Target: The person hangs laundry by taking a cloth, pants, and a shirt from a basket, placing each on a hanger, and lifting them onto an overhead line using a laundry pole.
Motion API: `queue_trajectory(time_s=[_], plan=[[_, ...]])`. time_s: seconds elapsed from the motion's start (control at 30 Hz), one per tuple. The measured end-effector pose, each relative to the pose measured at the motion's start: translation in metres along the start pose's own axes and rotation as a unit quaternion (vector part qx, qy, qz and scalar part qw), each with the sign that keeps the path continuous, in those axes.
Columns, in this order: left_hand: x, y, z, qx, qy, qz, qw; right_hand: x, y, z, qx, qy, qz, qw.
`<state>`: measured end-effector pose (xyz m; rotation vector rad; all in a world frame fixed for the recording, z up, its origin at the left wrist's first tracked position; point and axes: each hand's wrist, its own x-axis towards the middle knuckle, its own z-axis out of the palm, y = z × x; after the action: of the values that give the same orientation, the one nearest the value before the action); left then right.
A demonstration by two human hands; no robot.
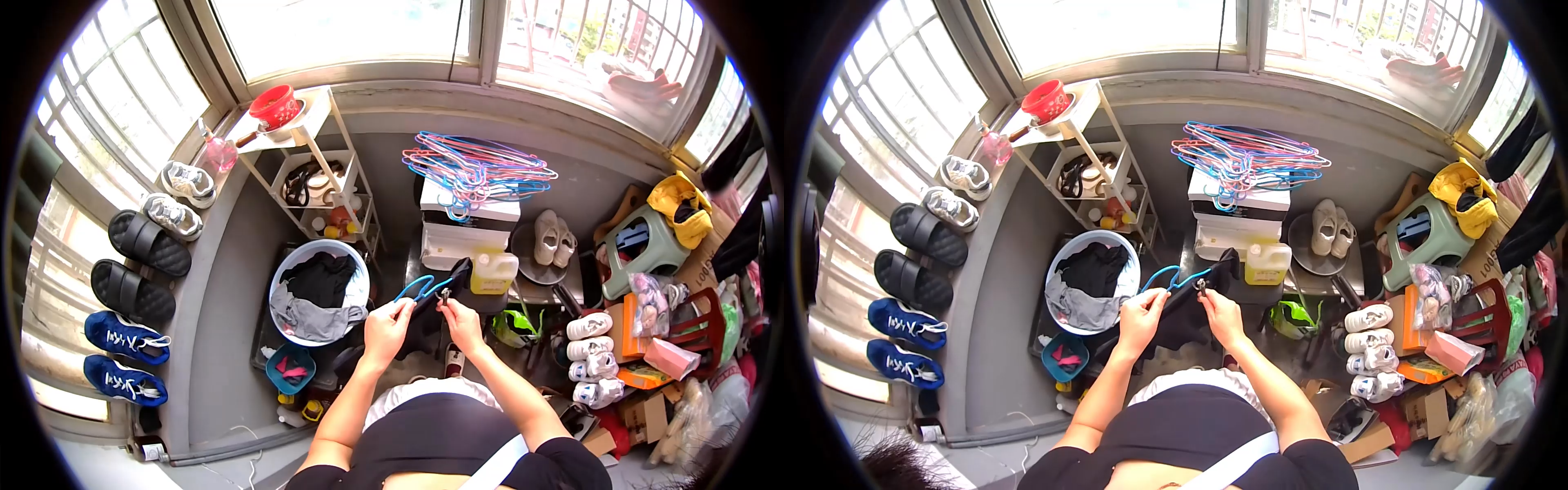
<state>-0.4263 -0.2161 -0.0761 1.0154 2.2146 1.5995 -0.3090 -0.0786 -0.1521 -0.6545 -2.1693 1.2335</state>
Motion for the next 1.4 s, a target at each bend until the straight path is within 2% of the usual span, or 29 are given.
queue_trajectory(time_s=[0.37, 0.47, 0.67, 0.9, 0.93, 1.0, 1.1, 1.13, 1.27, 1.33, 1.4], plan=[[-0.030, 0.002, -0.004, -0.057, -0.034, 0.079, 0.995, -0.049, -0.062, 0.008, -0.007, 0.064, -0.017, 0.998], [-0.032, 0.005, -0.003, -0.052, -0.073, 0.094, 0.992, -0.059, -0.072, 0.004, 0.009, 0.080, -0.013, 0.997], [-0.027, 0.027, 0.009, -0.037, -0.087, 0.144, 0.985, -0.068, -0.085, -0.013, 0.026, 0.117, -0.003, 0.993], [-0.017, 0.071, 0.031, 0.062, -0.072, 0.297, 0.950, -0.065, -0.097, -0.056, 0.039, 0.194, 0.000, 0.980], [-0.019, 0.076, 0.037, 0.066, -0.013, 0.346, 0.936, -0.064, -0.100, -0.065, 0.036, 0.206, -0.007, 0.978], [-0.029, 0.080, 0.046, 0.113, 0.033, 0.391, 0.913, -0.062, -0.105, -0.081, 0.031, 0.229, -0.020, 0.973], [-0.047, 0.078, 0.066, 0.076, 0.037, 0.492, 0.866, -0.058, -0.115, -0.106, 0.018, 0.262, -0.046, 0.964], [-0.055, 0.076, 0.076, 0.043, 0.007, 0.482, 0.875, -0.056, -0.117, -0.115, 0.009, 0.271, -0.058, 0.961], [-0.077, 0.078, 0.111, -0.081, -0.130, 0.308, 0.939, -0.052, -0.128, -0.149, 0.000, 0.287, -0.079, 0.955], [-0.076, 0.068, 0.131, -0.116, -0.260, 0.227, 0.931, -0.050, -0.132, -0.165, 0.005, 0.300, -0.075, 0.951], [-0.076, 0.060, 0.154, -0.149, -0.325, 0.178, 0.917, -0.049, -0.141, -0.182, 0.013, 0.312, -0.077, 0.947]])
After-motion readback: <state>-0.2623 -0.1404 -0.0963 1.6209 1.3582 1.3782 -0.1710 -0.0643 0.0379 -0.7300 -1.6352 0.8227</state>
